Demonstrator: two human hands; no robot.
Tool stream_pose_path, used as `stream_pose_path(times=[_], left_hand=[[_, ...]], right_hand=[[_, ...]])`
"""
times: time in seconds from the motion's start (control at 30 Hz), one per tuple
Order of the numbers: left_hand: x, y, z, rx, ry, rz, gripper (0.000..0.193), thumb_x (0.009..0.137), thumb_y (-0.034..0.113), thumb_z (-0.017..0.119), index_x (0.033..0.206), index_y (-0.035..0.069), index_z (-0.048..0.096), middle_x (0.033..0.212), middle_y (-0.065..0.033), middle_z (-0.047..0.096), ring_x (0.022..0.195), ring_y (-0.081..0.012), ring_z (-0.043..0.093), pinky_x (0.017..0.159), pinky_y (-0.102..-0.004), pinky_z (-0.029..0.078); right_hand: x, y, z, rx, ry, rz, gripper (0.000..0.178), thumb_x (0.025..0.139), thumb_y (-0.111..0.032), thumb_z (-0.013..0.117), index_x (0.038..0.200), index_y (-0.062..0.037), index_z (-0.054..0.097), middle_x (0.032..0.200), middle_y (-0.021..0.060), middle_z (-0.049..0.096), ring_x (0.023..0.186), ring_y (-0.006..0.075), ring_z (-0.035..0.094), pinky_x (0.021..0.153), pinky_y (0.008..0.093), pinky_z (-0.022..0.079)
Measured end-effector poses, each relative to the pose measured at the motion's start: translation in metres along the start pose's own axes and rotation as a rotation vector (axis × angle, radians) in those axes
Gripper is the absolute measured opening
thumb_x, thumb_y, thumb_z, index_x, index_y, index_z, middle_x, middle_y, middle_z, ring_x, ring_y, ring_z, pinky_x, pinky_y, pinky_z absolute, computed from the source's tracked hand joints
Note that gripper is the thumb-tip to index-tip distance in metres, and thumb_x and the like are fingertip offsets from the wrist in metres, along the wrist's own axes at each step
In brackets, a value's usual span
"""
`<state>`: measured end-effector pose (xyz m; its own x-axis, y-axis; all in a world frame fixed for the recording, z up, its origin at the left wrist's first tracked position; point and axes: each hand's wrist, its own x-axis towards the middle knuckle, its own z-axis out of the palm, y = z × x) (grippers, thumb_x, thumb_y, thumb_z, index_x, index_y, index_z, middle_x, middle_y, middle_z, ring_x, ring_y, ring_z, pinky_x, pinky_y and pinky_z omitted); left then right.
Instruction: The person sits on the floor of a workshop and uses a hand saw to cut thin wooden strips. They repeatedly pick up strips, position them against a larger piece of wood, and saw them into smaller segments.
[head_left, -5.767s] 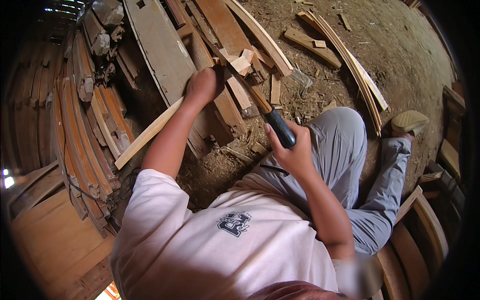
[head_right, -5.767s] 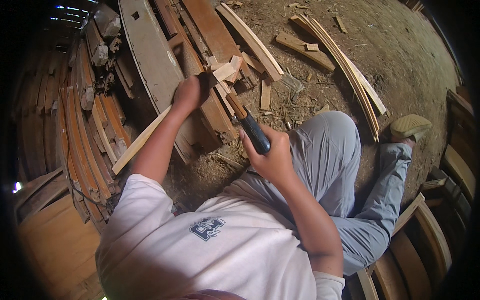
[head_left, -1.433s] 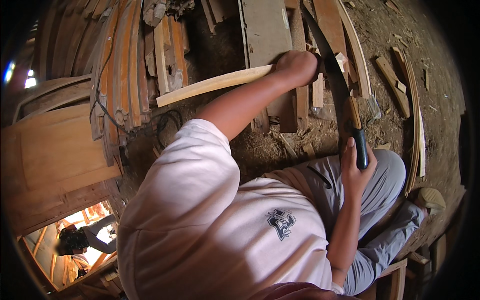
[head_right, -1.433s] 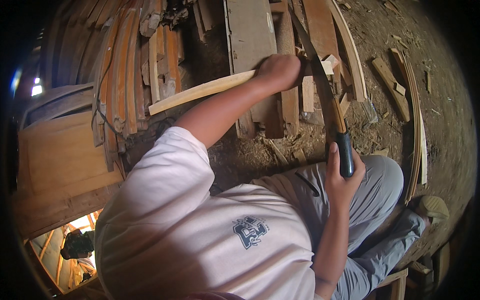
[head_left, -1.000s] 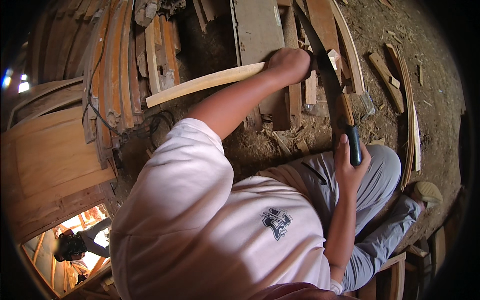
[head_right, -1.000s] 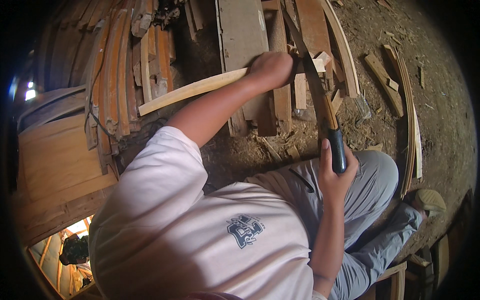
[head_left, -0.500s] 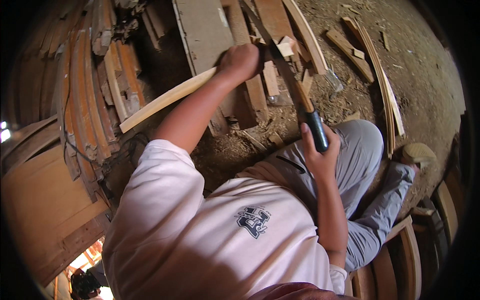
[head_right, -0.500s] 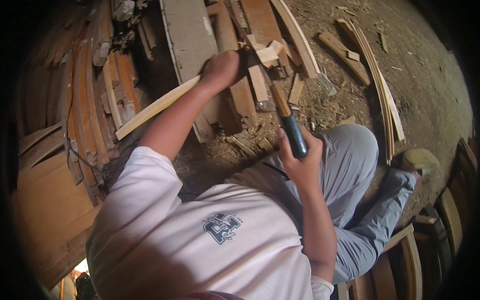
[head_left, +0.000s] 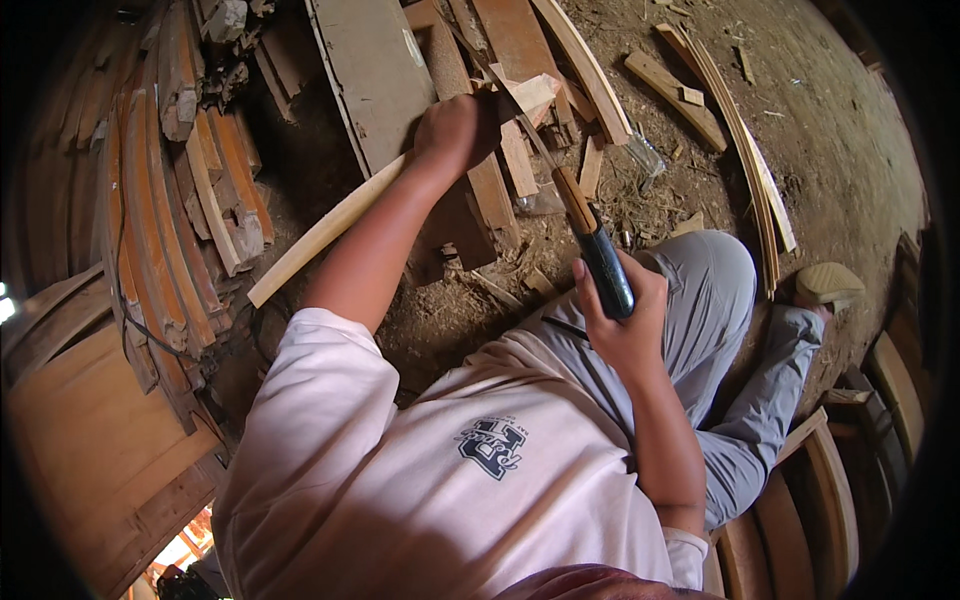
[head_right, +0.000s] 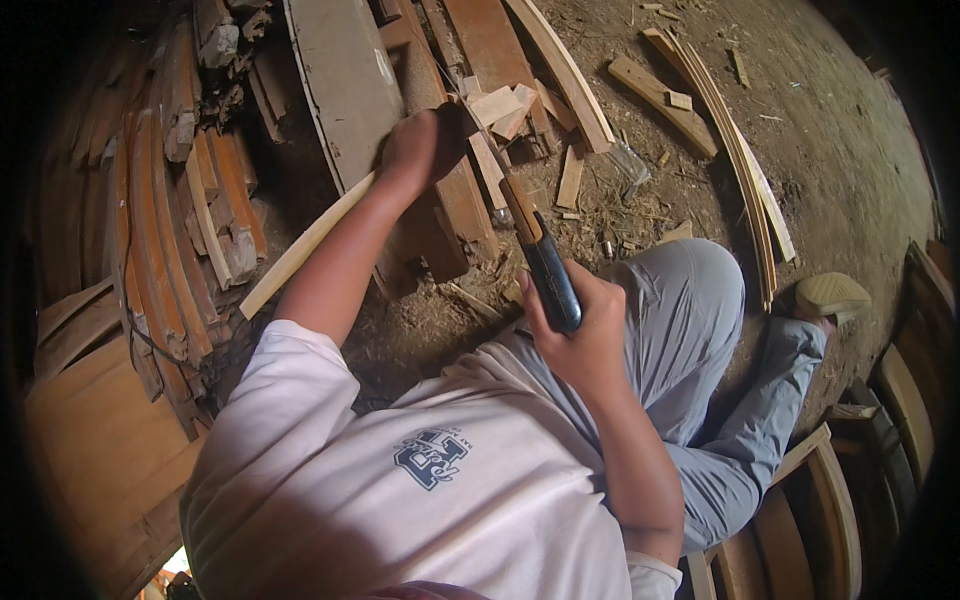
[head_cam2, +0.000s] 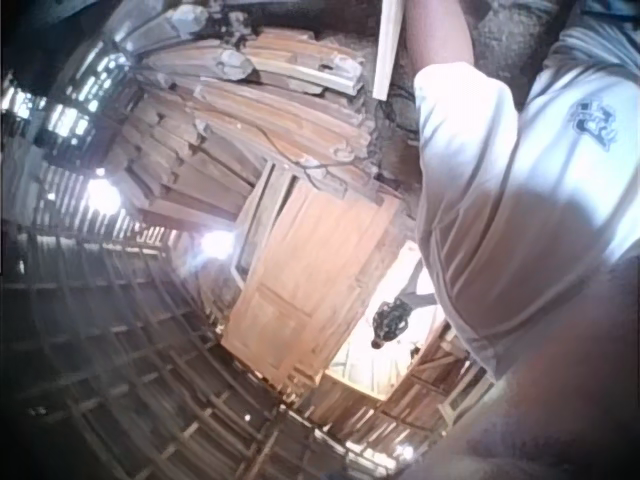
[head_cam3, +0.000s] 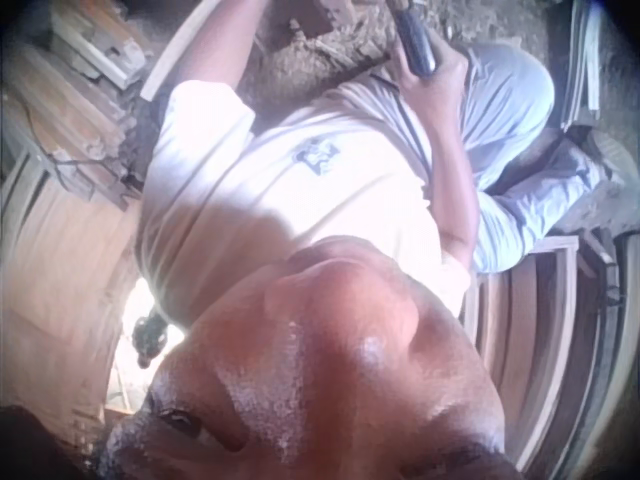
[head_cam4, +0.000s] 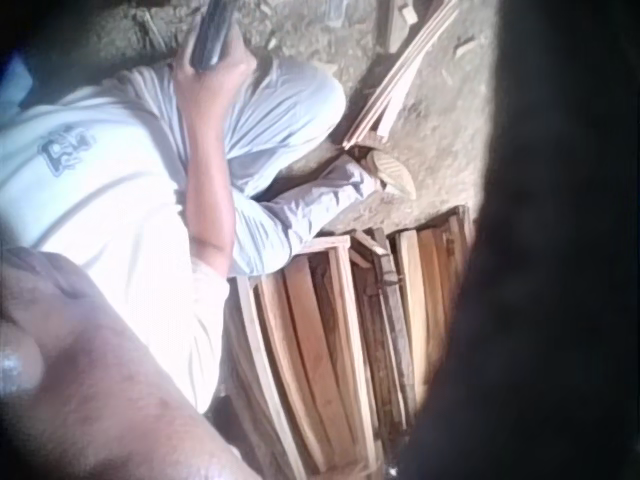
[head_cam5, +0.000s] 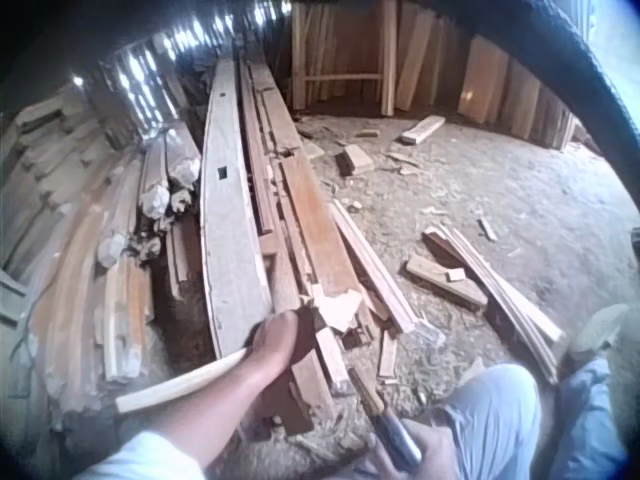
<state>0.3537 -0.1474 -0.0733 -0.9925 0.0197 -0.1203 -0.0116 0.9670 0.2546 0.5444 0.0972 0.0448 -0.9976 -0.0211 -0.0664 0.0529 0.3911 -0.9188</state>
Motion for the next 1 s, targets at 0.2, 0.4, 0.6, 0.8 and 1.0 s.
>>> stream_pose_path(times=[0.2,0.4,0.6,0.8,1.0], left_hand=[[-0.004,0.005,-0.004,0.092,0.039,0.131,0.021,0.096,0.006,0.055,0.091,0.002,0.074,0.101,-0.0257,0.076,0.097,-0.0434,0.075,0.081,-0.0522,0.061],[0.000,0.009,-0.008,0.094,0.081,0.194,0.017,0.094,0.005,0.055,0.092,0.002,0.072,0.095,-0.0255,0.076,0.090,-0.0433,0.076,0.082,-0.0530,0.061],[-0.002,0.007,-0.008,0.082,-0.038,0.173,0.019,0.093,0.006,0.057,0.093,0.000,0.075,0.100,-0.0271,0.075,0.096,-0.0442,0.075,0.084,-0.0528,0.061],[-0.005,0.015,-0.016,0.046,-0.051,0.058,0.019,0.090,0.008,0.061,0.095,-0.001,0.078,0.106,-0.0286,0.075,0.102,-0.0461,0.073,0.088,-0.0524,0.060],[-0.010,0.026,-0.029,-0.006,-0.057,0.058,0.022,0.087,0.011,0.060,0.093,-0.002,0.078,0.104,-0.0307,0.074,0.103,-0.0496,0.072,0.093,-0.0540,0.058]], right_hand=[[-0.025,-0.016,-0.027,-0.126,0.054,0.024,0.021,0.092,-0.014,0.080,0.082,-0.0007,0.068,0.058,0.0084,0.059,0.049,0.0148,0.057,0.052,0.0312,0.044],[-0.092,-0.039,-0.075,-0.341,0.099,-0.094,0.019,0.086,-0.012,0.083,0.084,-0.0011,0.067,0.059,0.0078,0.057,0.046,0.0227,0.054,0.052,0.0325,0.041],[-0.054,-0.032,-0.047,-0.228,0.137,-0.126,0.016,0.090,-0.012,0.081,0.087,-0.0001,0.070,0.059,0.0090,0.060,0.047,0.0219,0.057,0.052,0.0320,0.042],[0.000,-0.007,-0.011,0.037,0.147,0.036,0.025,0.097,-0.017,0.077,0.084,0.0027,0.071,0.058,0.0045,0.056,0.054,0.0070,0.048,0.051,0.0299,0.039],[0.011,0.008,-0.014,0.054,0.102,0.055,0.025,0.098,-0.020,0.076,0.089,0.0027,0.073,0.059,0.0035,0.056,0.055,0.0067,0.047,0.051,0.0293,0.038]])
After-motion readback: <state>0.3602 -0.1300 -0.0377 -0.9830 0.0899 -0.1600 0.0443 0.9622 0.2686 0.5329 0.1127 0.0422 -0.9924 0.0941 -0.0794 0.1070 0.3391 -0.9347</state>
